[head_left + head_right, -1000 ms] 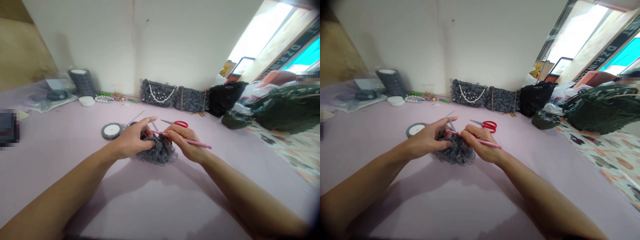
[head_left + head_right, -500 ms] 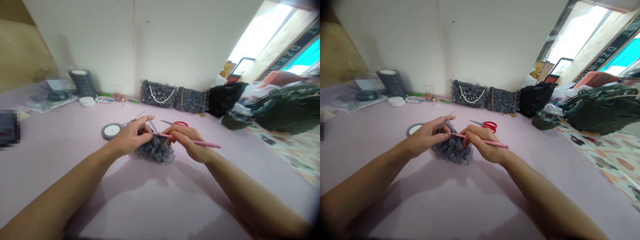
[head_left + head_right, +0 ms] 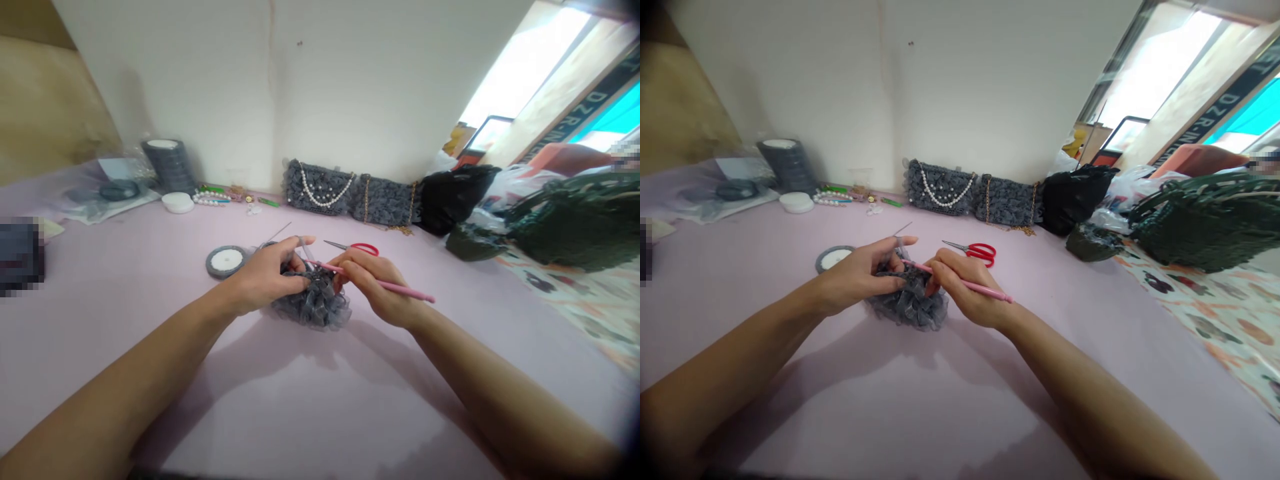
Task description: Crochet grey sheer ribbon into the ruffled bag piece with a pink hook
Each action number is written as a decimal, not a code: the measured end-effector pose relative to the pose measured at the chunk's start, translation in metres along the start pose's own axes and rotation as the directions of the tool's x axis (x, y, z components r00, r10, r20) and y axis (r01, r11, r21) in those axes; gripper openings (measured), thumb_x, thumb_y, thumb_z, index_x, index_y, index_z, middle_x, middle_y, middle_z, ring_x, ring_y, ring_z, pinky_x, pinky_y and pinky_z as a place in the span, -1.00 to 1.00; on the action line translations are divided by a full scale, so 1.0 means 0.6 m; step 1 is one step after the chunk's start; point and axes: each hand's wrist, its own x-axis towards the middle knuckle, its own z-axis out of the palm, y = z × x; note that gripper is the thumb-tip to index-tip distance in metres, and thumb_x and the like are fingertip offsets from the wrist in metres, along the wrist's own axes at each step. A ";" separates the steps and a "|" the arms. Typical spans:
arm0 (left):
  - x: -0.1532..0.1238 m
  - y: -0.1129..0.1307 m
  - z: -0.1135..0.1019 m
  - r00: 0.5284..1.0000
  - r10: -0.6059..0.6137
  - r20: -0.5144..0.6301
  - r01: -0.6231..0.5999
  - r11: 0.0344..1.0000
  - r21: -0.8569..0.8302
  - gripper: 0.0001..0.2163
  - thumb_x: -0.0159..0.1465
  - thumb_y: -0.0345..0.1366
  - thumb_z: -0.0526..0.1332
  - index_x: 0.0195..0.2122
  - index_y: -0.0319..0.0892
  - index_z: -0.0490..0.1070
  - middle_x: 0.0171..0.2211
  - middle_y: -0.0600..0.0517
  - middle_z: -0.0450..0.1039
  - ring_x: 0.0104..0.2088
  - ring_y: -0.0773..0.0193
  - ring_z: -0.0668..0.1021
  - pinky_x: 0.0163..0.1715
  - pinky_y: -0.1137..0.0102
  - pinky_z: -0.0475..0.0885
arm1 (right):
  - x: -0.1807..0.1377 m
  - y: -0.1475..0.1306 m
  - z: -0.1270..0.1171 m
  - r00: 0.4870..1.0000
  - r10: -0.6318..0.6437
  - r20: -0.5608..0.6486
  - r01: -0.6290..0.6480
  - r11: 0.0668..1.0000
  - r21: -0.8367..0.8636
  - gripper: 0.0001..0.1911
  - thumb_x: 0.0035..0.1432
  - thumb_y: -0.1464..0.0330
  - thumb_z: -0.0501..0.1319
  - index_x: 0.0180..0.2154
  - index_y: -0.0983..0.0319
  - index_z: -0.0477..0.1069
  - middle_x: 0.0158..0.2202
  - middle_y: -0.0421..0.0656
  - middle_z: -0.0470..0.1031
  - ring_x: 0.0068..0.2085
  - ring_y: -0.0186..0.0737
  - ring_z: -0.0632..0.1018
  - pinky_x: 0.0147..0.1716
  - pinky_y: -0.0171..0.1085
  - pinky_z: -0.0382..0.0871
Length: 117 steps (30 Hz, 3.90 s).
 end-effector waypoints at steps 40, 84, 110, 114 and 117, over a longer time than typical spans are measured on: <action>-0.002 -0.001 -0.008 1.000 0.012 0.015 -0.013 0.999 0.050 -0.42 0.09 -0.45 0.21 0.19 -0.15 0.25 -0.37 0.13 0.32 -0.30 0.30 0.45 -0.32 0.43 0.31 | -0.002 -0.002 0.004 1.000 -0.002 0.007 0.002 1.000 0.002 -0.72 0.41 0.37 -0.02 -0.21 0.27 0.44 -0.33 -0.15 0.58 -0.28 -0.31 0.55 -0.29 -0.33 0.38; -0.008 0.008 0.005 0.988 -0.125 0.088 0.153 0.834 -0.530 -0.35 0.01 -0.52 0.34 0.18 -0.18 0.33 -0.46 0.19 0.38 -0.43 0.45 0.43 -0.33 0.49 0.28 | -0.006 0.024 0.041 0.844 -0.532 -0.067 0.455 0.778 -0.434 -0.89 0.30 0.47 0.09 -0.30 0.18 0.25 -0.26 -0.06 0.46 -0.31 -0.24 0.51 -0.40 -0.28 0.46; 0.003 -0.001 -0.011 0.985 -0.168 0.031 0.164 0.887 -0.431 -0.39 0.01 -0.45 0.40 0.14 -0.20 0.38 -0.43 0.18 0.32 -0.39 0.43 0.39 -0.28 0.45 0.24 | 0.001 0.016 0.024 0.900 -0.436 -0.002 0.405 0.836 -0.370 -0.90 0.36 0.44 0.02 -0.21 0.23 0.29 -0.30 -0.09 0.46 -0.35 -0.29 0.48 -0.38 -0.31 0.41; 0.005 -0.007 -0.021 0.990 -0.141 0.031 0.142 0.921 -0.363 -0.42 0.02 -0.43 0.37 0.13 -0.20 0.41 -0.44 0.18 0.31 -0.42 0.43 0.35 -0.36 0.44 0.19 | -0.001 0.001 0.012 0.949 -0.314 0.040 0.313 0.914 -0.258 -0.81 0.37 0.45 -0.01 -0.10 0.26 0.35 -0.27 -0.10 0.52 -0.33 -0.30 0.53 -0.35 -0.32 0.40; 0.005 -0.006 -0.026 0.989 -0.147 0.030 0.149 0.934 -0.325 -0.46 0.02 -0.43 0.36 0.09 -0.19 0.45 -0.45 0.18 0.29 -0.44 0.42 0.33 -0.39 0.43 0.16 | -0.002 -0.003 0.005 0.974 -0.219 0.060 0.226 0.965 -0.133 -0.78 0.38 0.43 -0.01 -0.06 0.27 0.37 -0.22 -0.08 0.57 -0.25 -0.28 0.59 -0.27 -0.31 0.44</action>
